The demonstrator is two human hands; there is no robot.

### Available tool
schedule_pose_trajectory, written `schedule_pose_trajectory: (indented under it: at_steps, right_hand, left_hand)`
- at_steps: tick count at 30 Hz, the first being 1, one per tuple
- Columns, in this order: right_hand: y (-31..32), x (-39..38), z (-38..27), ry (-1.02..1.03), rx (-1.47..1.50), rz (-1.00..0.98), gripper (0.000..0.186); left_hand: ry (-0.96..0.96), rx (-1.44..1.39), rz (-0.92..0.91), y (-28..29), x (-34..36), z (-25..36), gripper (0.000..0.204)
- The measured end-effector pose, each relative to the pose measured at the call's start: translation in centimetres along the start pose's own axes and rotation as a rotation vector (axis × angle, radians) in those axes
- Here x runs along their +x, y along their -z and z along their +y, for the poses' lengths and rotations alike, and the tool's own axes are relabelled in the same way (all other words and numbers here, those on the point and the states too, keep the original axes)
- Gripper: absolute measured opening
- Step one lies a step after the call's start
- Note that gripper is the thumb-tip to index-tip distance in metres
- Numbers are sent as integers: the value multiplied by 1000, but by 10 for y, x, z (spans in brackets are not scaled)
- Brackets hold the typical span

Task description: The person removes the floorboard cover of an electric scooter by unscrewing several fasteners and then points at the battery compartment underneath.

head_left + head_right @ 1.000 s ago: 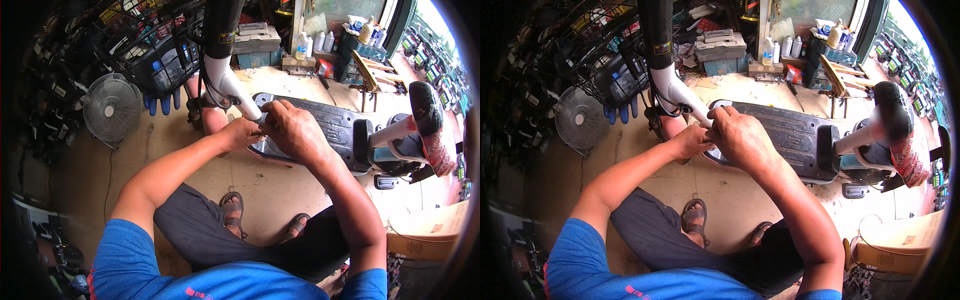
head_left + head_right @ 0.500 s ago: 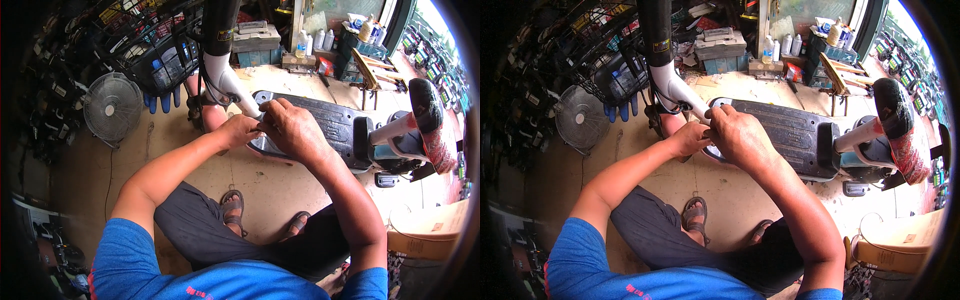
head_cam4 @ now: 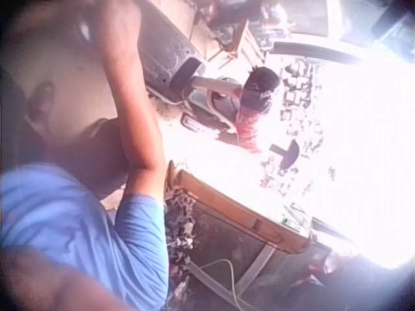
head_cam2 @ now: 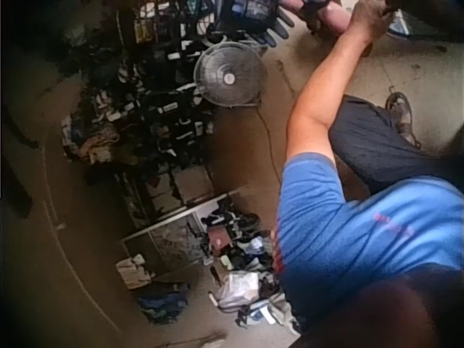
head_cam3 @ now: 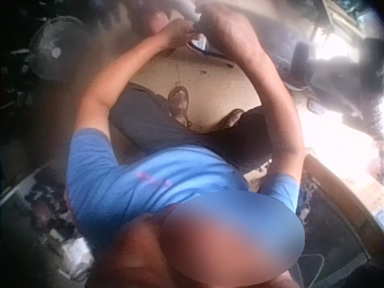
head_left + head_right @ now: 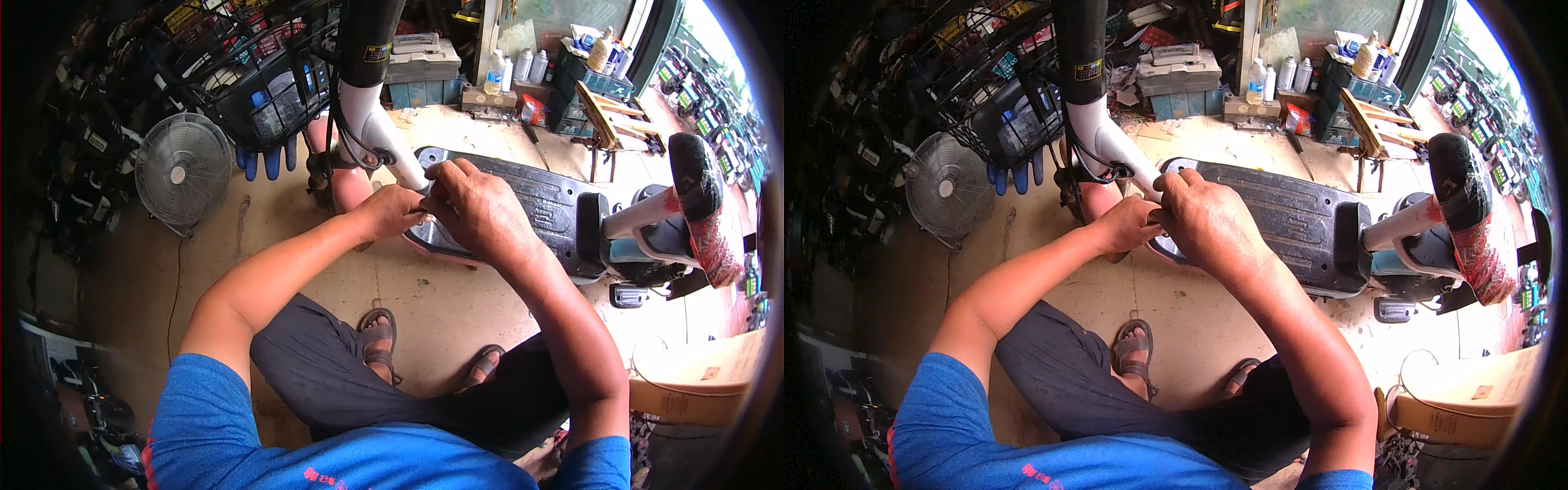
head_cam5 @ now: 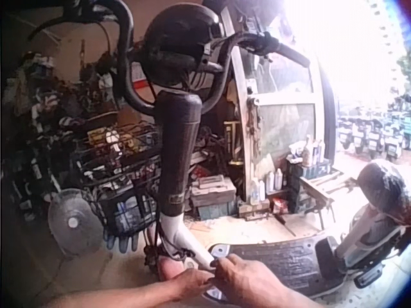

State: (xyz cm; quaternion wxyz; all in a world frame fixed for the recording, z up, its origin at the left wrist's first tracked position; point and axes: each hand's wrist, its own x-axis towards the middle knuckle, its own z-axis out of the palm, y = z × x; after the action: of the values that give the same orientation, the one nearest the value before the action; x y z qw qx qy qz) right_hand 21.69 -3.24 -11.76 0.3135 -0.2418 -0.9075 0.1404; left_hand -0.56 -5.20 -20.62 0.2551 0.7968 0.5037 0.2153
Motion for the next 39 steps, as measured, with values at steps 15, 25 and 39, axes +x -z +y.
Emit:
schedule_pose_trajectory:
  at_steps: [15, 25, 39]
  right_hand:
    - [0, 32, -29, -52, -279, -356, 35]
    - [3, 38, -34, -19, -365, -390, 34]
    - [5, 36, -43, 211, -346, -94, 24]
  left_hand:
    - [8, -142, -2, 8, -11, -5, 19]
    - [-86, -60, 21, 5, -10, -21, 20]
    - [43, -214, -35, 13, -11, -12, 20]
